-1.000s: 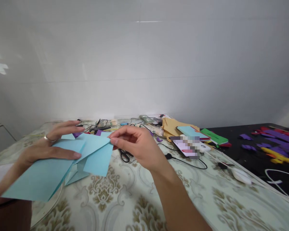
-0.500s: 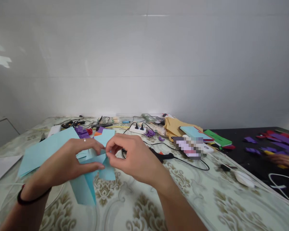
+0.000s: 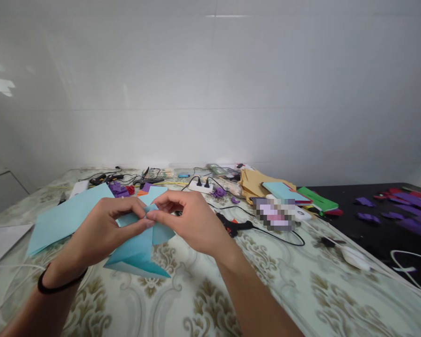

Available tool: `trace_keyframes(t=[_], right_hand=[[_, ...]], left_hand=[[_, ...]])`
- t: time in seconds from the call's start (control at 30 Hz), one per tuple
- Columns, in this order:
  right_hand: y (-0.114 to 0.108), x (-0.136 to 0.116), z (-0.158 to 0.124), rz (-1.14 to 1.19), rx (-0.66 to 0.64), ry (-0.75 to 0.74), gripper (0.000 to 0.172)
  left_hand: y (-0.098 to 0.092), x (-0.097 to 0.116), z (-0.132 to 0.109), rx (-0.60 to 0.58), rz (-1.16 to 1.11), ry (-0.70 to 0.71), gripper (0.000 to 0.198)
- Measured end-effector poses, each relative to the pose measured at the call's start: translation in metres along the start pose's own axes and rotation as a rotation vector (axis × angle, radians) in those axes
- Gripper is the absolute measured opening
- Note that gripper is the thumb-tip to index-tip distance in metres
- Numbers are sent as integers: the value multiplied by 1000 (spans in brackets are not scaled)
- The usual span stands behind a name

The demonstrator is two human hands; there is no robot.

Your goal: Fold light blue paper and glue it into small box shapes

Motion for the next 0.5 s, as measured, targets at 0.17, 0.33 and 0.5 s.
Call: trace_keyframes(t=[0.17,0.33,0.5], right_hand=[[-4,0,0,-20,63,4,16],[0,-2,2,17,47,-31,19],[5,-9,2,26,20,-116,27]], left_hand=[[1,-11,2,14,-85,-55,20],[0,-21,1,5,-123,-141,23],[0,-19,1,-28,-196,-121,21]])
Point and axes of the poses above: each hand's wrist, its own z-axis towards the middle knuckle, its own y-axis out of the palm, x = y × z, the point moved 9 cm from there along z, towards the middle knuckle, and after that the axes turned 11 degrees about -x, right-handed, at the moved point
